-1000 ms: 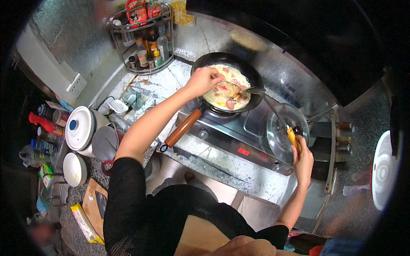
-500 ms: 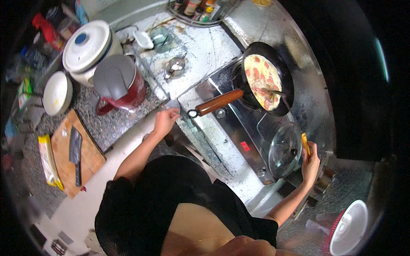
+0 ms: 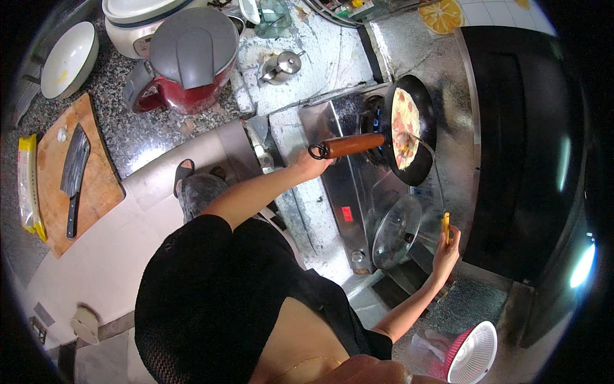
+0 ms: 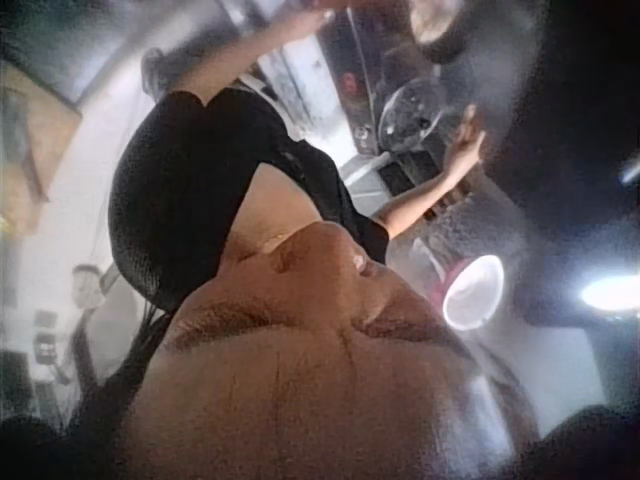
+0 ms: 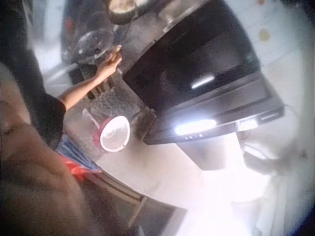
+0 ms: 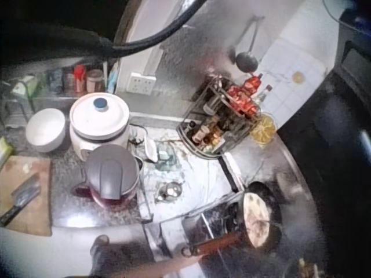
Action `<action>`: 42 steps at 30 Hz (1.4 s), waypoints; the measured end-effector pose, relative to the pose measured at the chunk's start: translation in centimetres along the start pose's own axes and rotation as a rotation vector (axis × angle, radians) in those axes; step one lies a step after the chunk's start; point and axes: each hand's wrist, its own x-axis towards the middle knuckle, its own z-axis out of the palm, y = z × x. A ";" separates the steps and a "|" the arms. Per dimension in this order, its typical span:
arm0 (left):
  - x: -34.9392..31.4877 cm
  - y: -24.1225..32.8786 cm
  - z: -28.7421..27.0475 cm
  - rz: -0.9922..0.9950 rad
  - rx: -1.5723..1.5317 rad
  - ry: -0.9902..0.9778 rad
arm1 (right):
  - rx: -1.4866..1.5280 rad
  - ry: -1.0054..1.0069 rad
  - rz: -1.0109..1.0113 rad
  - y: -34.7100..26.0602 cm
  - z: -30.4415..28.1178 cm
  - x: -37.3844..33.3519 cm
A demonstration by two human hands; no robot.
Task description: The person cuts a red chili on a wooden board using a cleaver, stirs noodles and ingredients in a pan on a stove, adds seasonings from containers, and pours sauce from a packet.
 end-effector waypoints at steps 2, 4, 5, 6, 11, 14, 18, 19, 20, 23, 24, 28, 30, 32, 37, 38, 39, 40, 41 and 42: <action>0.0 0.3 -0.1 0.017 0.046 -0.009 | 0.011 0.013 -0.012 -0.1 -0.1 -0.3; -0.1 0.5 -0.3 -0.010 0.003 0.012 | 0.033 0.017 -0.020 -0.2 -0.2 -0.2; -0.2 0.7 -0.5 -0.022 -0.018 0.023 | 0.045 0.020 -0.023 -0.3 -0.2 -0.2; -0.4 1.6 -1.3 -0.056 0.009 0.004 | 0.048 0.027 -0.022 -0.3 -0.1 -0.3; -0.9 2.5 -2.3 -0.052 0.044 0.036 | 0.041 0.034 -0.033 -1.0 0.3 0.3; -1.0 2.5 -2.7 -0.068 0.044 -0.007 | 0.084 0.067 -0.082 -0.7 1.8 1.5; -1.1 2.1 -2.9 0.011 0.067 -0.082 | 0.174 0.014 -0.046 -1.9 4.5 2.7; -1.1 2.0 -2.5 0.021 0.096 -0.072 | 0.212 0.036 -0.093 -1.5 5.3 2.7; -1.0 1.9 -2.3 0.025 0.124 -0.048 | 0.254 -0.032 -0.076 -1.6 5.2 2.8; -0.8 2.0 -2.2 0.055 0.172 -0.034 | 0.251 -0.082 -0.045 -1.2 3.6 1.3; -0.8 2.2 -2.5 0.053 0.159 -0.053 | 0.242 -0.087 -0.046 -0.7 2.7 0.7; -0.4 2.1 -2.7 0.088 0.155 -0.053 | 0.170 -0.058 -0.062 0.9 -2.3 -1.4; -0.3 2.2 -3.1 0.116 0.191 -0.058 | 0.148 -0.065 -0.034 1.1 -4.2 -2.6; -0.6 2.1 -3.3 0.127 0.155 -0.049 | 0.144 -0.081 0.002 1.3 -4.6 -3.1; -1.4 1.1 -4.9 0.051 0.079 -0.212 | 0.150 -0.115 -0.007 0.6 -2.6 -1.8; -1.7 0.1 -5.0 -0.002 0.075 -0.129 | 0.171 -0.112 0.001 0.5 -2.6 -1.4; -2.1 0.4 -6.2 -0.065 0.136 -0.156 | 0.184 -0.106 0.016 0.8 -2.8 -0.9; -2.5 0.6 -7.8 -0.129 0.199 -0.181 | 0.226 -0.050 0.029 2.0 -1.7 -0.2; -3.1 0.8 -9.3 -0.195 0.260 -0.202 | 0.253 -0.036 0.047 2.1 -0.8 0.5; -3.7 0.6 -10.6 -0.164 0.217 -0.185 | 0.278 -0.021 0.065 1.8 -0.3 1.5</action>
